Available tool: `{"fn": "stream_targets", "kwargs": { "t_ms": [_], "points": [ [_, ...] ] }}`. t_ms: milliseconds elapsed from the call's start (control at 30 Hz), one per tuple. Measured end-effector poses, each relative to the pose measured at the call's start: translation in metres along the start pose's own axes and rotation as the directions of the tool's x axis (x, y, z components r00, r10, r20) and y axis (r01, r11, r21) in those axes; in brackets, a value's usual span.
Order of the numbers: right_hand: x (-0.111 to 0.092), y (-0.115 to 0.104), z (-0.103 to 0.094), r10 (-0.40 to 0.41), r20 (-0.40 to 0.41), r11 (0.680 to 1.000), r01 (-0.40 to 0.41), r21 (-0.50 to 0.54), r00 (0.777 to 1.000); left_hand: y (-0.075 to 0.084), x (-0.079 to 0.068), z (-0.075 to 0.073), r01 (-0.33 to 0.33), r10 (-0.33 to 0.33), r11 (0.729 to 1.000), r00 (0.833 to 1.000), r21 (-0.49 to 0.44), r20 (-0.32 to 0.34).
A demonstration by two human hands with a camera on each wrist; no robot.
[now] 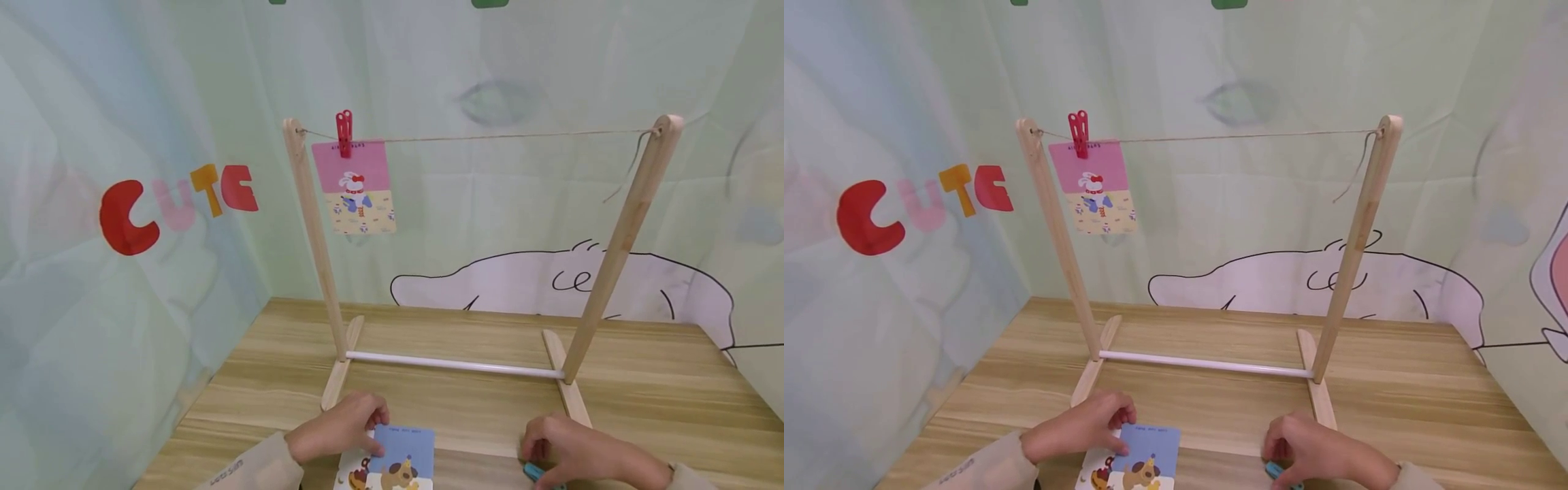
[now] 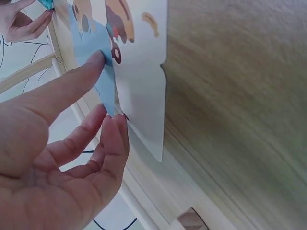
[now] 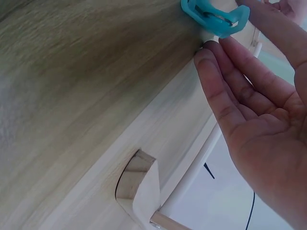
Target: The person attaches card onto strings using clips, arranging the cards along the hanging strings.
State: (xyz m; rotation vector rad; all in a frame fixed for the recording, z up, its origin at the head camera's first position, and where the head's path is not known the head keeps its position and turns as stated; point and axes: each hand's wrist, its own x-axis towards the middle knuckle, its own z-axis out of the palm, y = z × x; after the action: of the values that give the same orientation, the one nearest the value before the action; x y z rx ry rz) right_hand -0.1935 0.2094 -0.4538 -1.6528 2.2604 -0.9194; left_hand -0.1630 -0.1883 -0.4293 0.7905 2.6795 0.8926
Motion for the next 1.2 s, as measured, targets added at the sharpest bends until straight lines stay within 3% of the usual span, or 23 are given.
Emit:
{"fn": "stream_targets", "kwargs": {
  "t_ms": [133, 367, 600, 800, 1200],
  "points": [
    [0.003, -0.001, 0.002, 0.008, -0.012, 0.999, -0.008, -0.04, 1.0, 0.0, 0.001, 0.0, 0.01, -0.01, 1.0, 1.0, -0.007, 0.0],
    [0.002, -0.003, 0.002, 0.039, -0.014, 0.999, -0.04, -0.02, 0.999, 0.0, 0.001, 0.002, 0.017, -0.017, 1.0, 1.0, -0.011, 0.002],
    [-0.007, -0.002, -0.005, 0.081, -0.023, 0.993, -0.079, 0.084, 0.996, -0.001, 0.001, 0.002, 0.03, -0.03, 0.999, 0.999, -0.024, 0.014],
    [-0.016, -0.004, -0.012, 0.103, -0.032, 0.99, -0.1, 0.104, 0.994, 0.0, 0.001, 0.001, 0.026, -0.026, 1.0, 1.0, -0.015, 0.012],
    [-0.021, -0.005, -0.015, 0.099, 0.029, 0.972, -0.103, 0.211, 0.995, -0.001, 0.002, 0.0, 0.009, -0.009, 1.0, 1.0, 0.003, 0.012]
  ]
}}
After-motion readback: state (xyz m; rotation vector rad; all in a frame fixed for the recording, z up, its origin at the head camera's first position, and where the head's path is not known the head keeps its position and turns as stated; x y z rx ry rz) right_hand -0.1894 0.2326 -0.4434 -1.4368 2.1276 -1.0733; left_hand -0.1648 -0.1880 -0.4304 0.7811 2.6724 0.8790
